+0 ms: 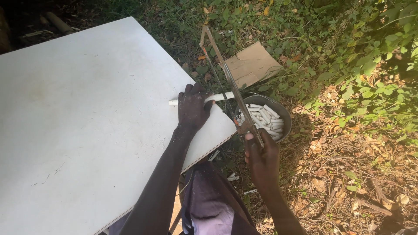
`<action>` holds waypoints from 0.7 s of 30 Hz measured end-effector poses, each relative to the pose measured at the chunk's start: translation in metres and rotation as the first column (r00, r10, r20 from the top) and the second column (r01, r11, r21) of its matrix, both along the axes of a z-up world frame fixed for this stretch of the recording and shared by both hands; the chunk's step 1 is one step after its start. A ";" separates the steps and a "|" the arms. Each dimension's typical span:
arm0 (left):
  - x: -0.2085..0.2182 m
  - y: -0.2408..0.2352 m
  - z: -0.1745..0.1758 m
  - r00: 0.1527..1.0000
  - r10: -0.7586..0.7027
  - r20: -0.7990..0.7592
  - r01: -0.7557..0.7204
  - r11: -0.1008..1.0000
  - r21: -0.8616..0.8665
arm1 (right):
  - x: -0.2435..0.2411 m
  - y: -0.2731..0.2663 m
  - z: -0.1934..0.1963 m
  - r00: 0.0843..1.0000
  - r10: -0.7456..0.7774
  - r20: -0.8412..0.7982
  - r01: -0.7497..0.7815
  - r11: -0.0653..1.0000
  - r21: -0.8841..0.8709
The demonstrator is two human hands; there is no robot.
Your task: A person uses a hacksaw to cut a long white plastic pipe into several small segments on an outdoor work surface.
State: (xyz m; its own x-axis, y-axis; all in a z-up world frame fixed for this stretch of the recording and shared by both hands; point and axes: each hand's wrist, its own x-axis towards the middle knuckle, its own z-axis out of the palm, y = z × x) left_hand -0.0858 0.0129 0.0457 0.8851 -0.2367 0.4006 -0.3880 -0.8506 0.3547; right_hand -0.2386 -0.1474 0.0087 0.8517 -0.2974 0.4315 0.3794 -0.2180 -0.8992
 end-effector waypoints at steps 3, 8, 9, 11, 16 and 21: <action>0.014 -0.001 -0.017 1.000 0.016 -0.006 -0.016 1.000 0.020 | 0.001 0.006 -0.005 1.000 -0.009 0.001 0.009 0.999 -0.050; 0.042 -0.002 -0.049 0.943 -0.081 0.323 0.086 0.996 -0.001 | 0.008 0.006 -0.018 0.993 -0.001 -0.117 -0.005 0.999 -0.046; 0.045 -0.005 -0.051 0.943 -0.078 0.322 0.084 0.996 -0.003 | 0.008 0.007 -0.017 0.993 0.001 -0.119 -0.006 0.999 -0.048; 0.050 -0.009 -0.057 0.940 -0.052 0.339 0.045 0.999 0.027 | 0.008 0.009 -0.015 0.992 -0.017 -0.127 0.007 0.997 -0.074; 0.060 -0.015 -0.062 0.925 -0.066 0.375 0.050 0.997 0.053 | 0.010 0.013 -0.005 0.983 -0.018 -0.182 0.006 0.998 -0.063; 0.064 -0.019 -0.059 0.964 0.004 0.268 -0.026 0.997 0.079 | 0.010 0.015 0.009 0.992 -0.017 -0.126 0.000 0.991 -0.133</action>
